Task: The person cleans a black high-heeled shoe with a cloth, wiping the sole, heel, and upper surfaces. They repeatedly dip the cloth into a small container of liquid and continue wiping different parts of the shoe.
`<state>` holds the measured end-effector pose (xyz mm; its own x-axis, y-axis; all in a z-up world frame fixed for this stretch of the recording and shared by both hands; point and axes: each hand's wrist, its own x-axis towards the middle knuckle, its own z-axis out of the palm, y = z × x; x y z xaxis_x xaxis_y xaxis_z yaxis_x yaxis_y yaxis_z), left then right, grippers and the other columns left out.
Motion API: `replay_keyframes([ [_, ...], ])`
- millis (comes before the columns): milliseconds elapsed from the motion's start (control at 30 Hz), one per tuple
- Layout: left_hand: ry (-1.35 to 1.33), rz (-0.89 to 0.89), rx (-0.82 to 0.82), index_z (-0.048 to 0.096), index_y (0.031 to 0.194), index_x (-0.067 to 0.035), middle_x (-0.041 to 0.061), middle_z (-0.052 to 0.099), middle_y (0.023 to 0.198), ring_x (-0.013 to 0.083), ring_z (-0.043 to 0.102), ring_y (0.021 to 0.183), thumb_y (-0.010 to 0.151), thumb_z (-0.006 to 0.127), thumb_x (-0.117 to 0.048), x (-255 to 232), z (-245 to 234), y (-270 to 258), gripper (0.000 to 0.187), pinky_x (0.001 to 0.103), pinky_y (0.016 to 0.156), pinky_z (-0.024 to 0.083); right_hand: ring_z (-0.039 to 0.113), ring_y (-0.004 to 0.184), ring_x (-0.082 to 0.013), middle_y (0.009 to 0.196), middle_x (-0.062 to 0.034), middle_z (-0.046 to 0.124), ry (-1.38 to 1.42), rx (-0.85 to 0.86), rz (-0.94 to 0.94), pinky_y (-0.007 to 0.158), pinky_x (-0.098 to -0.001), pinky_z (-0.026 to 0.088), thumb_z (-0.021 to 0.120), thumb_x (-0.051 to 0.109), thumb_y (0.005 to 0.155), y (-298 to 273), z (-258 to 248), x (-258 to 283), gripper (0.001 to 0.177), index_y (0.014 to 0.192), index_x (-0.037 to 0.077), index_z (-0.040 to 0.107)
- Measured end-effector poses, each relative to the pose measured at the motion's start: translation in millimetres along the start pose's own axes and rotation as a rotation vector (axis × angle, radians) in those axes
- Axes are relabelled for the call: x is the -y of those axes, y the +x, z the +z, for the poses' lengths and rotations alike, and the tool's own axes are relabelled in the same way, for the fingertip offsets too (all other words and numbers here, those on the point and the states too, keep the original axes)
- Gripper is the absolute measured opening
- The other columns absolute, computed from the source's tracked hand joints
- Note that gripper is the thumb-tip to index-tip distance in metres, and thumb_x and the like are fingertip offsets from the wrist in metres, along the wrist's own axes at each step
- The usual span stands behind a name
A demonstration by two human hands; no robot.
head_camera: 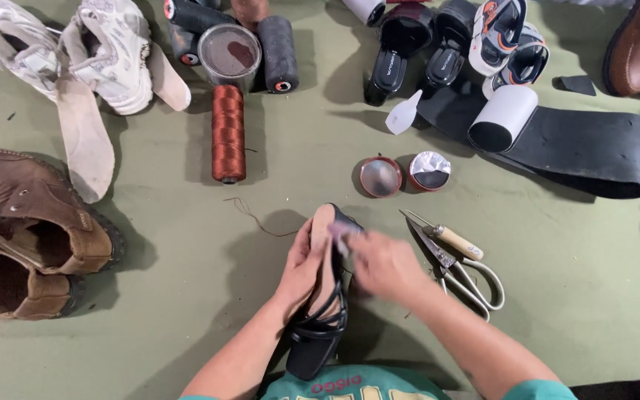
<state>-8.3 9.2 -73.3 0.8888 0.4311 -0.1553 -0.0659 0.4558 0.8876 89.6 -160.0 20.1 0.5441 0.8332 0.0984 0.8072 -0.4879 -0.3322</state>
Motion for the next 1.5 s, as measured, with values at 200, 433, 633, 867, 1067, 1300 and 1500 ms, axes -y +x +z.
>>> replay_keyframes([
  [200,-0.216,-0.079,0.204,0.033,0.16,-0.008,0.013,0.064,0.136,0.0203,0.066,0.117,0.08,0.084,-0.001,-19,-3,-10,0.095,0.038,0.097,0.057,0.07,0.066,-0.0348,0.08,-0.0049,0.06,-0.13,-0.084,0.033,0.057,-0.0479,0.056,0.053,0.029,0.086,2,-16,12,0.035,0.12,0.029,0.061],
  [433,-0.025,0.126,0.301,0.033,0.16,-0.008,0.019,0.067,0.133,0.0186,0.063,0.114,0.091,0.074,-0.002,-24,-16,-3,0.081,0.045,0.099,0.055,0.068,0.058,-0.0263,0.079,-0.0053,0.066,-0.128,-0.063,-0.075,0.05,-0.0392,0.054,0.055,0.025,0.084,-23,-14,6,0.028,0.106,0.028,0.07],
  [633,-0.072,0.054,0.18,0.047,0.151,-0.003,0.016,0.068,0.128,0.0176,0.062,0.111,0.103,0.058,-0.017,-17,-18,-2,0.051,0.043,0.099,0.054,0.07,0.07,-0.0302,0.082,-0.0035,0.06,-0.022,-0.178,0.02,0.058,-0.0409,0.056,0.057,0.026,0.083,-9,40,-17,0.025,0.107,0.027,0.065],
  [867,-0.159,-0.086,-0.023,0.063,0.137,-0.003,0.013,0.074,0.102,0.0197,0.069,0.088,0.105,0.057,-0.029,14,-30,7,0.042,0.038,0.081,0.058,0.071,0.071,-0.0341,0.083,-0.0074,0.065,0.169,-0.102,-0.019,0.06,-0.0413,0.057,0.064,0.022,0.08,-49,62,10,0.008,0.086,0.018,0.066],
  [1067,-0.281,-0.162,-0.106,0.065,0.132,-0.003,0.009,0.071,0.083,0.0178,0.072,0.075,0.108,0.049,-0.023,20,-22,7,0.035,0.03,0.064,0.059,0.07,0.077,-0.0384,0.084,-0.0136,0.067,0.203,-0.08,-0.158,0.063,-0.0498,0.056,0.07,0.026,0.08,-19,35,8,0.019,0.092,0.012,0.067],
  [1300,-0.142,-0.149,-0.133,0.071,0.12,-0.005,0.01,0.071,0.084,0.0164,0.065,0.075,0.112,0.041,-0.028,-3,-10,-3,0.039,0.031,0.069,0.056,0.072,0.072,-0.0361,0.08,-0.0102,0.067,0.12,0.068,-0.005,0.062,-0.0491,0.056,0.057,0.028,0.089,5,6,54,0.015,0.098,0.017,0.063],
  [1500,0.06,-0.149,-0.119,0.06,0.142,-0.001,0.02,0.069,0.125,0.023,0.062,0.112,0.11,0.043,-0.032,-44,9,-10,0.048,0.04,0.102,0.05,0.074,0.077,-0.0421,0.087,-0.0202,0.073,0.191,0.106,-0.045,0.064,-0.0552,0.057,0.067,0.019,0.082,-12,10,27,0.023,0.101,0.007,0.069],
])
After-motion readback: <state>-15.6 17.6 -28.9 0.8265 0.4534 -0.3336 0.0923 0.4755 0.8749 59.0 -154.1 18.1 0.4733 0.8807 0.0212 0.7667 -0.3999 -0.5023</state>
